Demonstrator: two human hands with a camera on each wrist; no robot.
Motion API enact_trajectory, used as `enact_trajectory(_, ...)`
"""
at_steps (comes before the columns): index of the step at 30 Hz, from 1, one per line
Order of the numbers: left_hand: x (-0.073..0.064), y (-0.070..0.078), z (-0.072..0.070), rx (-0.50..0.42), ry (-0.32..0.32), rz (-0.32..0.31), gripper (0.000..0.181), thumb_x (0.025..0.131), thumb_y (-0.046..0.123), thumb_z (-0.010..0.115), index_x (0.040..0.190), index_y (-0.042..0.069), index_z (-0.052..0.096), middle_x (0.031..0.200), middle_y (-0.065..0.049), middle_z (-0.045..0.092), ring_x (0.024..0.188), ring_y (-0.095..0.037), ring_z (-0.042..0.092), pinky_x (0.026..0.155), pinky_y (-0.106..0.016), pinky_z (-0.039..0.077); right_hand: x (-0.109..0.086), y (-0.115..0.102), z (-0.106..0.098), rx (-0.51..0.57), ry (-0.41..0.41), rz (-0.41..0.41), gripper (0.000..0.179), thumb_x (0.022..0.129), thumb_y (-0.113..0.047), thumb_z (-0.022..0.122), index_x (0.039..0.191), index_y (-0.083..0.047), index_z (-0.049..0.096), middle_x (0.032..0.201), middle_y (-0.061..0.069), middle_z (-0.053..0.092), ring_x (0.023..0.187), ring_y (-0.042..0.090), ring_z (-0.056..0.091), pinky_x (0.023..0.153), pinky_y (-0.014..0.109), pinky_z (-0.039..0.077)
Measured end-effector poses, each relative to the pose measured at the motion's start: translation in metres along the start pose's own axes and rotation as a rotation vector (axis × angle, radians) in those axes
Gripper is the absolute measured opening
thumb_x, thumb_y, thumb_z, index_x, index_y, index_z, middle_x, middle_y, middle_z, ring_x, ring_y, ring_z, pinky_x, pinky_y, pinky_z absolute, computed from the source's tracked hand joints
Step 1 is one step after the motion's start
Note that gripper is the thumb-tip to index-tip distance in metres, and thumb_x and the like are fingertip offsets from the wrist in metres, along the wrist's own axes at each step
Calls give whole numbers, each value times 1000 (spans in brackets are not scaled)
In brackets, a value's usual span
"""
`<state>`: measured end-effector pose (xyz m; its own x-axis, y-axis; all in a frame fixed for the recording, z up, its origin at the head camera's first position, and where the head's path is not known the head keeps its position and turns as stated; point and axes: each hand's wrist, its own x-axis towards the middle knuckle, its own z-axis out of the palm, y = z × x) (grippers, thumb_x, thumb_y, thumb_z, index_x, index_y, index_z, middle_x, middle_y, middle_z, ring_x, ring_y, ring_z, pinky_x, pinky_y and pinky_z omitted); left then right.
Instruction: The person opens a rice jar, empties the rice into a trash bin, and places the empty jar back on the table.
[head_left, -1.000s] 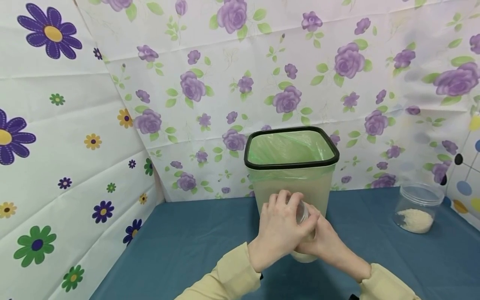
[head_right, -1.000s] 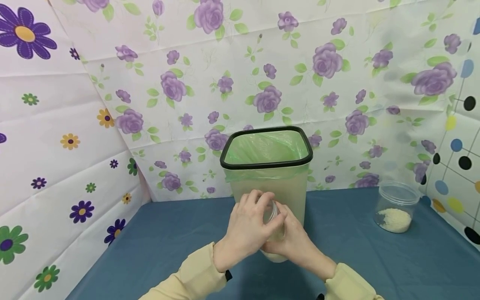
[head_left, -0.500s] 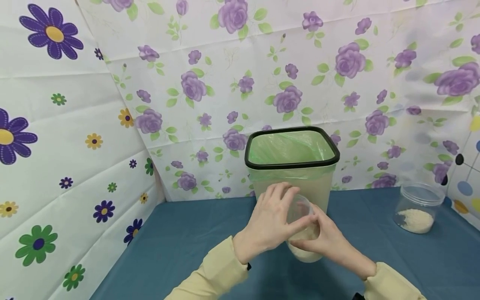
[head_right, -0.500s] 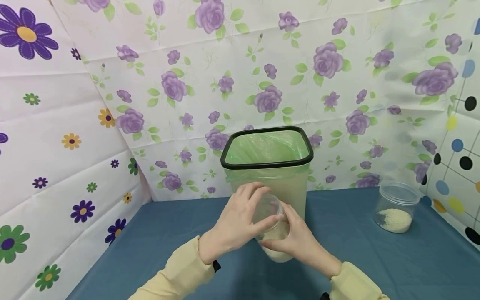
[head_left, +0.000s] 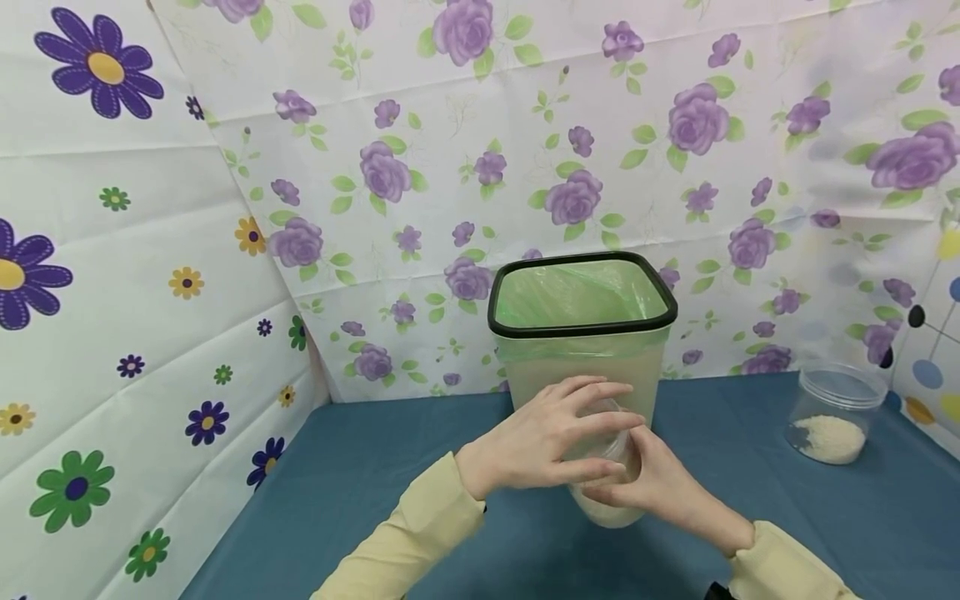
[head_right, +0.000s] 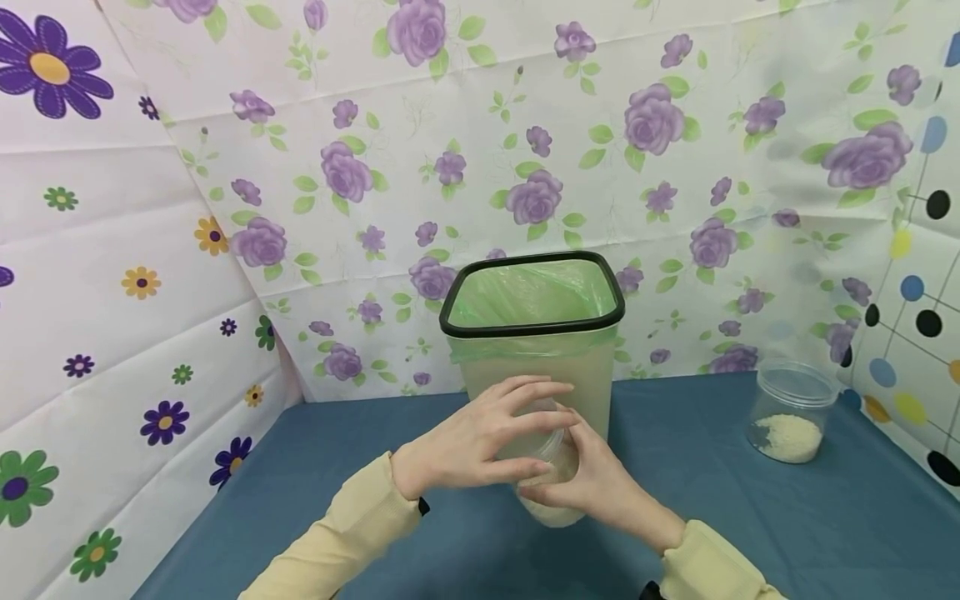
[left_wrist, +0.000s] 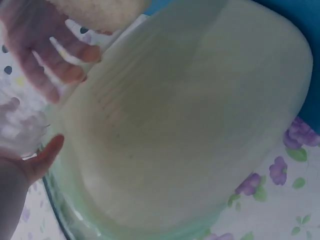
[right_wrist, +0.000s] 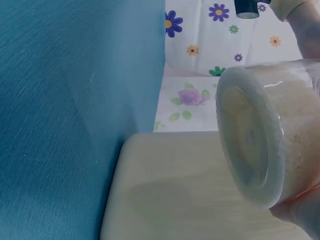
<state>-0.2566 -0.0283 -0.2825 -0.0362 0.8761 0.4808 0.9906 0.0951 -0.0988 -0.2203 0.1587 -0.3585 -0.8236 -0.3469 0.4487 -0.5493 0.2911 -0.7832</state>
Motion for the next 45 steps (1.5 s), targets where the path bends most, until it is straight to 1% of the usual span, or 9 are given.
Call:
enact_trajectory(5,0,-3,4,-46,16,14,37,89,27,55,124,13,53,129,-7,41,120,-15,33,99,-28,22,-1,-1,1,10,1,-13,59,74,-15,75,122,-5,43,108,6,50,93,16,50,74,39,43)
enact_trajectory(10,0,-4,8,-5,54,17,37,95,37,40,120,13,56,121,-7,45,113,-15,37,98,-28,23,0,0,2,20,11,-18,55,74,-14,74,119,-6,44,105,7,50,90,16,51,72,35,44)
enact_trajectory(13,1,-4,10,26,85,10,39,96,38,37,117,12,57,118,-7,47,110,-16,39,97,-27,25,0,0,2,30,19,-37,60,75,-14,74,125,-7,41,110,7,48,94,17,51,74,35,44)
enact_trajectory(21,-1,-1,17,74,158,-54,30,91,29,48,111,11,60,113,-10,49,104,-18,42,92,-25,32,0,1,5,-35,74,-99,73,71,-15,78,132,-11,38,118,2,47,92,14,52,73,33,44)
enact_trajectory(31,3,9,23,256,301,-192,29,88,30,50,104,11,64,103,-7,52,92,-17,47,79,-24,41,4,0,10,-152,138,-170,86,67,-15,80,138,-13,32,128,3,43,103,14,47,77,35,43)
enact_trajectory(33,3,11,24,284,321,-218,29,87,30,49,103,12,64,101,-6,53,89,-17,48,73,-23,43,5,1,11,-178,146,-202,85,65,-14,82,136,-12,34,124,3,45,98,13,49,74,33,44)
enact_trajectory(36,2,13,25,334,344,-256,28,86,31,50,102,13,64,99,-5,54,85,-17,50,63,-21,43,6,-11,12,-203,156,-238,78,62,-7,82,128,-6,40,117,5,47,95,13,49,72,31,44)
enact_trajectory(40,3,15,25,390,361,-286,26,82,30,55,100,13,64,97,-5,54,82,-18,51,58,-22,44,7,-17,13,-230,159,-240,75,60,-3,82,123,-1,42,116,8,47,97,14,48,74,32,43)
enact_trajectory(45,2,14,23,438,373,-283,26,81,29,56,100,13,65,97,-6,55,82,-21,54,60,-24,47,8,3,14,-244,161,-226,85,62,-14,84,133,-10,37,121,3,45,99,14,47,75,36,43)
